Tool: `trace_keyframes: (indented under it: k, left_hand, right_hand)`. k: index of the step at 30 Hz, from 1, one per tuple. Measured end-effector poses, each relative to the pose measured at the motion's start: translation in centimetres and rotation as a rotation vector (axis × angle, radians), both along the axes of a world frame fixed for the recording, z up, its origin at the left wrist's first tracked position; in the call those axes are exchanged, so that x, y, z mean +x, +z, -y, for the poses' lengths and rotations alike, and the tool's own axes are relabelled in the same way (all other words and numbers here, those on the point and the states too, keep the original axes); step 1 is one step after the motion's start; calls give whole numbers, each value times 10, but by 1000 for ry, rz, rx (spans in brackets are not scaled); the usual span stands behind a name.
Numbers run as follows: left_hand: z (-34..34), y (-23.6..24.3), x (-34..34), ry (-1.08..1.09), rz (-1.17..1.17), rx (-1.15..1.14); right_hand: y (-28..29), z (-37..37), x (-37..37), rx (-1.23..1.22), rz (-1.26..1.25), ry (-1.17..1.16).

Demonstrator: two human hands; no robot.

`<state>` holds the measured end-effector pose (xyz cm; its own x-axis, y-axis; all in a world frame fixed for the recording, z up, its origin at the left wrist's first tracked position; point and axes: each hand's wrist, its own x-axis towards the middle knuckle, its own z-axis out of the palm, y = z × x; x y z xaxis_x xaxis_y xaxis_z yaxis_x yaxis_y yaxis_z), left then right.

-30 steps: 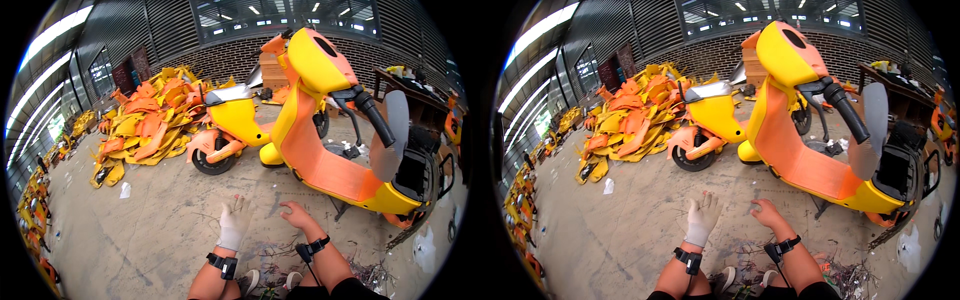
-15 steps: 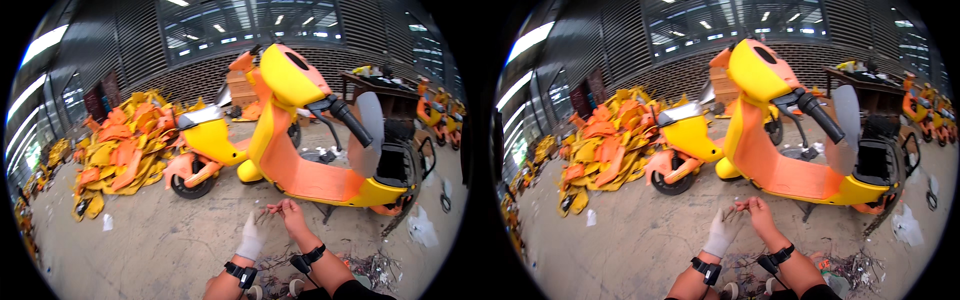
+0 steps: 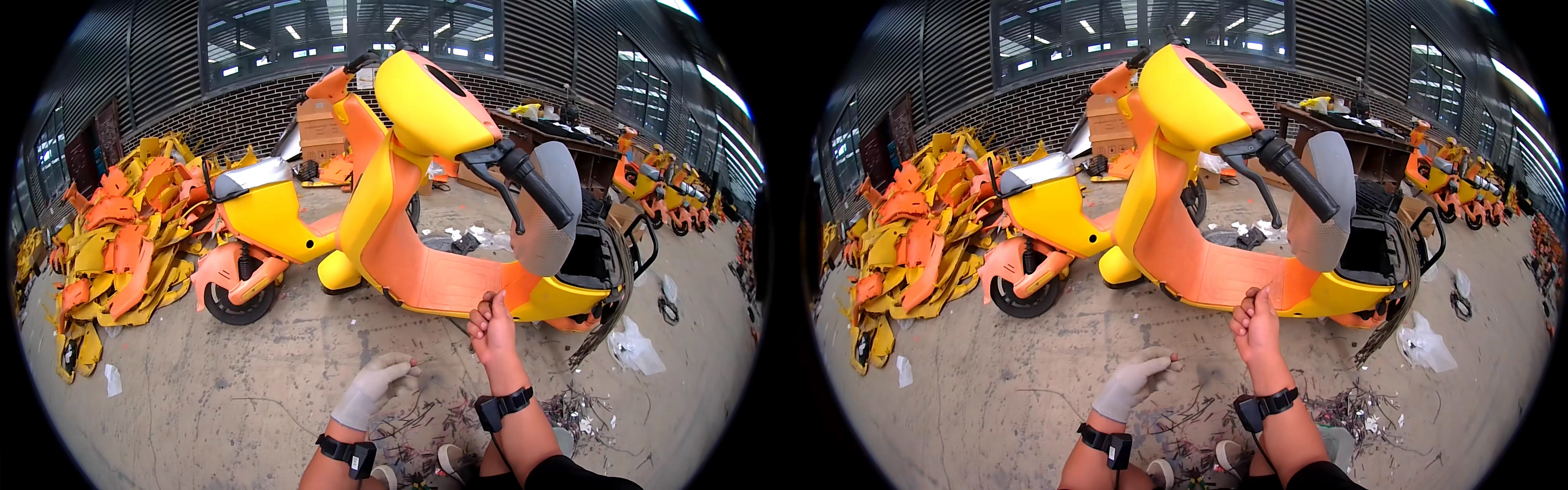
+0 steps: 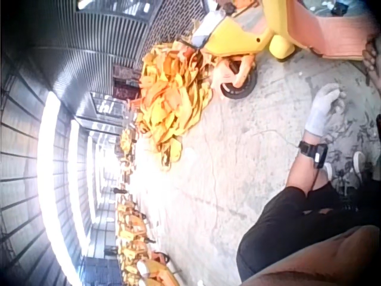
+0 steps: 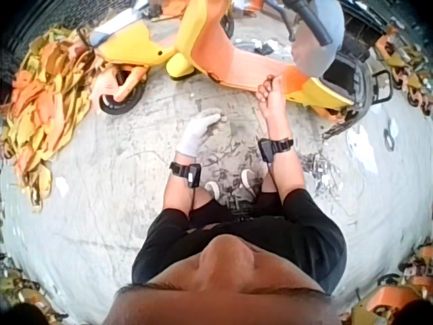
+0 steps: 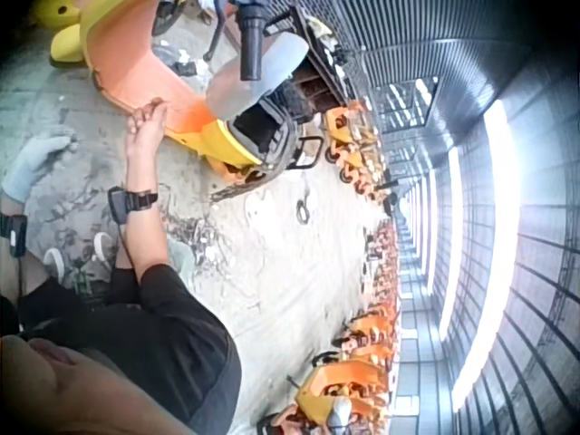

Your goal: The person sits on the floor and separates individual thin copper wire strands by hand, twisting some of them together.

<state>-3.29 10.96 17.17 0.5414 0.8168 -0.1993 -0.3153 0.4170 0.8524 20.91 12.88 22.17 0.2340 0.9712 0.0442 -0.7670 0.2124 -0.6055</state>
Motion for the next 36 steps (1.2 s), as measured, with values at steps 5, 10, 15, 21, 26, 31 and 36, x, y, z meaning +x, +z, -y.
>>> trace_keyframes:
  k: [5, 10, 15, 21, 26, 31, 36]
  left_hand:
    - [2, 1, -9, 34, -123, 76]
    - [1, -15, -2, 183, 79, -82]
    - [-5, -33, -13, 301, 393, -249]
    - [-20, -40, 3, 260, 399, -204]
    - [-23, -38, 24, 221, 401, -168]
    - [-24, -21, 44, 273, 394, -167]
    - [-23, -34, 49, 301, 220, -166]
  right_hand:
    - [-20, -29, 2, 66, -181, 116]
    - [-62, -59, -16, -13, -214, 259]
    - [-52, -49, -53, -171, -208, 491]
    - [-49, -61, -36, -11, -253, 555]
    - [-47, -64, -22, 36, -274, 548]
    - [-26, -49, -36, -40, 43, 520]
    - [-41, -49, -35, -25, -3, 560]
